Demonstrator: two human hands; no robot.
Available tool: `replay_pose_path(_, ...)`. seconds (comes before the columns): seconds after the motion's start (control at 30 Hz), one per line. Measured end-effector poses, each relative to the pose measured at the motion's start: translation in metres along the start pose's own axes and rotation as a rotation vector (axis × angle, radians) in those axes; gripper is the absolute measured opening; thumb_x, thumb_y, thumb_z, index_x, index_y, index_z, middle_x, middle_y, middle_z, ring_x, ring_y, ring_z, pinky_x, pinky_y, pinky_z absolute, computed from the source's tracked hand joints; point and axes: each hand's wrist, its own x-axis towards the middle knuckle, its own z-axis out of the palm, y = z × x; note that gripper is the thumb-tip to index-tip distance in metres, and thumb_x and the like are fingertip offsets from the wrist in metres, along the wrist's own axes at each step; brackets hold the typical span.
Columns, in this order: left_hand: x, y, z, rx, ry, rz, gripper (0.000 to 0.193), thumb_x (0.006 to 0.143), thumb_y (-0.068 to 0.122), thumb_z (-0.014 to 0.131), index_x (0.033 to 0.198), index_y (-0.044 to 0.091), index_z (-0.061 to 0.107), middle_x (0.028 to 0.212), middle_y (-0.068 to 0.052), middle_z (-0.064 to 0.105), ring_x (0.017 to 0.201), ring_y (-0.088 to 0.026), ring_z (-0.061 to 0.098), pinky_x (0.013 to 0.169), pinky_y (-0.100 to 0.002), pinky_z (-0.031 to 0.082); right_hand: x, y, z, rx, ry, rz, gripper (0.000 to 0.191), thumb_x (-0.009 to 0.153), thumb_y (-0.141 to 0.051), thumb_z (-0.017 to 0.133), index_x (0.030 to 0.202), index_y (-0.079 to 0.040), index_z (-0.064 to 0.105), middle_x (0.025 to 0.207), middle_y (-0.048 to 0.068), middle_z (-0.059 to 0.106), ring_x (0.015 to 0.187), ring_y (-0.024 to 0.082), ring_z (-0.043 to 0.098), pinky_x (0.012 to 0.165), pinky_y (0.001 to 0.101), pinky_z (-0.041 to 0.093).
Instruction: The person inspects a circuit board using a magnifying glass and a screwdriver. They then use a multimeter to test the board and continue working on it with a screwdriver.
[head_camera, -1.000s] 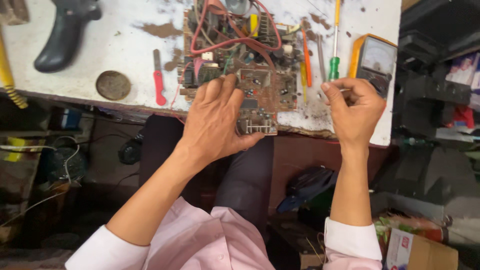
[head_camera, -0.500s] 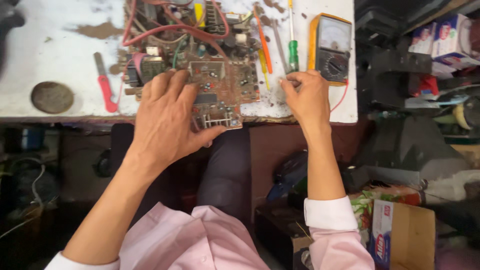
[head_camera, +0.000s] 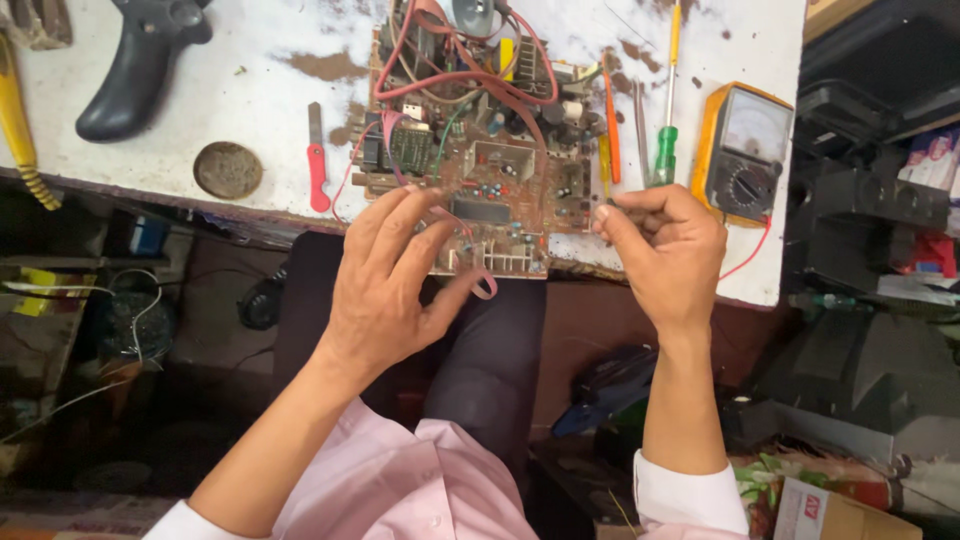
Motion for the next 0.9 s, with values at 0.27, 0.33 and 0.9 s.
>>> replay_pose_path(0.27, -0.006, -0.032, 0.021, 0.174, -0.104, -0.048, 0.094, 0.085, 0.082, 0.067, 0.142, 0.007, 0.063, 0.159, -0.023, 0.041, 0.149, -0.037, 0.03, 0.123, -0.053, 0.012, -0.005, 0.009, 0.009, 0.242, 0.1, 0.031, 0.015, 0.101, 0.01, 0.066, 0.115, 0.007, 0.062, 0.1, 0.016, 0.072, 0.09, 0.021, 0.073, 0.083, 0.0315, 0.061)
replay_pose_path(0.33, -0.011, -0.044, 0.026, 0.213, -0.103, 0.008, 0.094, 0.087, 0.088, 0.062, 0.141, 0.01, 0.065, 0.157, -0.02, 0.045, 0.149, -0.035, 0.03, 0.124, -0.051, 0.012, -0.009, 0.018, 0.01, 0.261, 0.166, 0.107, 0.021, 0.099, 0.011, 0.066, 0.119, 0.007, 0.063, 0.1, 0.016, 0.071, 0.088, 0.021, 0.073, 0.083, 0.0316, 0.06)
replay_pose_path(0.9, -0.033, -0.062, 0.046, 0.38, -0.172, 0.042, 0.087, 0.101, 0.082, 0.031, 0.148, 0.016, 0.059, 0.153, -0.01, 0.055, 0.151, -0.03, 0.024, 0.121, -0.055, 0.01, 0.002, 0.034, 0.016, 0.29, 0.119, 0.156, 0.017, 0.103, 0.01, 0.066, 0.12, 0.01, 0.068, 0.095, 0.02, 0.074, 0.085, 0.022, 0.073, 0.082, 0.0336, 0.059)
